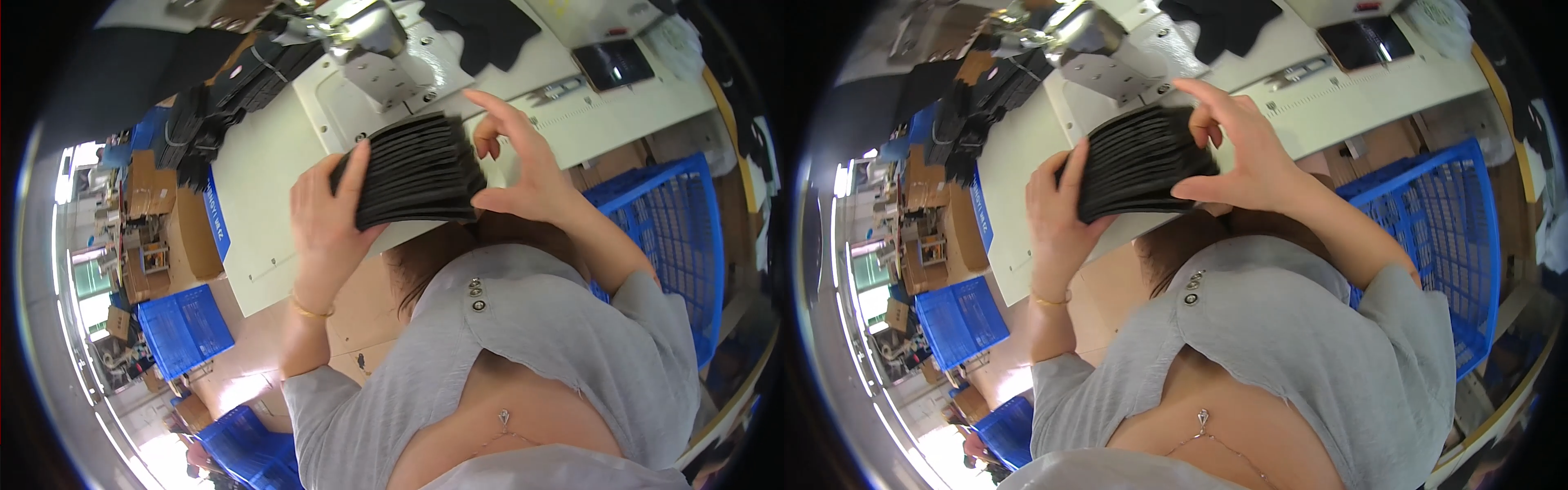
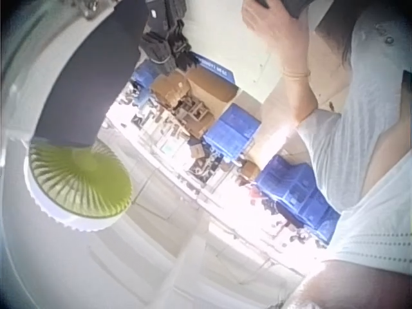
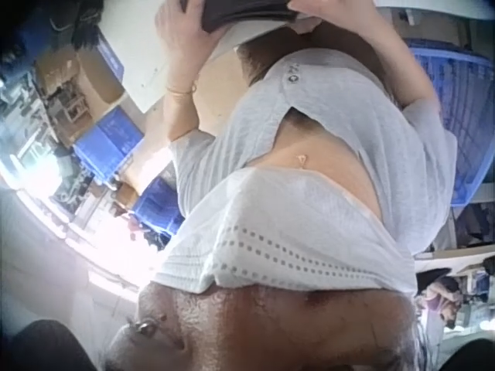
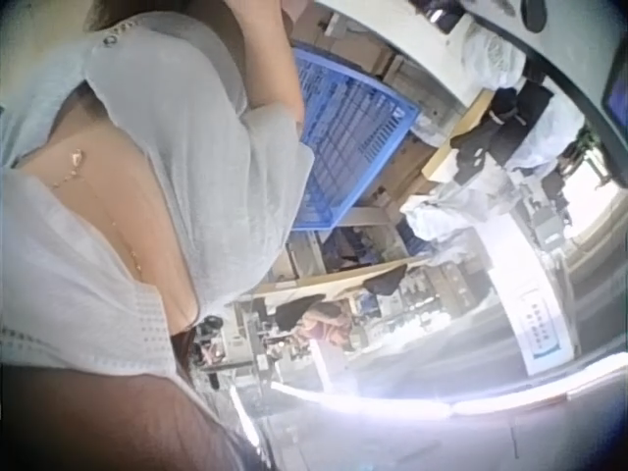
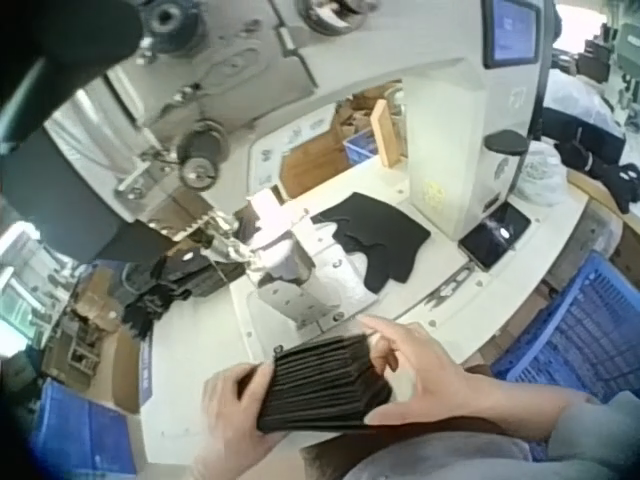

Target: Processing and stacking shoe upper components using a sewing machine and manual sorting.

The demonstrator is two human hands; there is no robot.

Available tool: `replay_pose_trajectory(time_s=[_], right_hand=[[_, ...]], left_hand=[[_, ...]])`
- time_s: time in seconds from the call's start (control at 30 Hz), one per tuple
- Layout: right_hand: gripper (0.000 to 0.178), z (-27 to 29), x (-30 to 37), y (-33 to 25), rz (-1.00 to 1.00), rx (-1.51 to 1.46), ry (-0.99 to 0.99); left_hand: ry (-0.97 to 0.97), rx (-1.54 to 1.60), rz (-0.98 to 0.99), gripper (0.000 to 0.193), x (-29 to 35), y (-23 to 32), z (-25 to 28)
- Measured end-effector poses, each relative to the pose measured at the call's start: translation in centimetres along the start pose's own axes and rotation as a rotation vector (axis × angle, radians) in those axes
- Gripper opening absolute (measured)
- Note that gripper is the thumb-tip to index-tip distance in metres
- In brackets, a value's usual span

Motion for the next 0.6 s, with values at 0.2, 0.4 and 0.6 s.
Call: replay_pose_trajectory(time_s=[0.2,0.4,0.6], right_hand=[[0.066,-4.1,-0.6,-3.7,0.239,-0.042,-0.227],[0.075,-12.3,-11.5,-3.3,0.195,0.025,-0.091],[0.077,-10.8,-27.9,6.4,-0.288,0.251,0.719]], left_hand=[[-0.162,1.325,0.693,0.061,7.4,-21.4,1.5],[-0.427,1.254,1.051,0.063,14.3,-33.5,-2.2],[-0.056,0.776,0.799,0.089,-1.1,-35.8,0.7]])
Point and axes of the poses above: each hand's wrist, its own x-axis away from the middle knuckle, its own z-axis out of the back of the hand, y = z × x, the point moved 8 cm from there along -x, towards the middle knuckle, and after that the axes turned 7 degrees about -y, right-handed, at the moved point
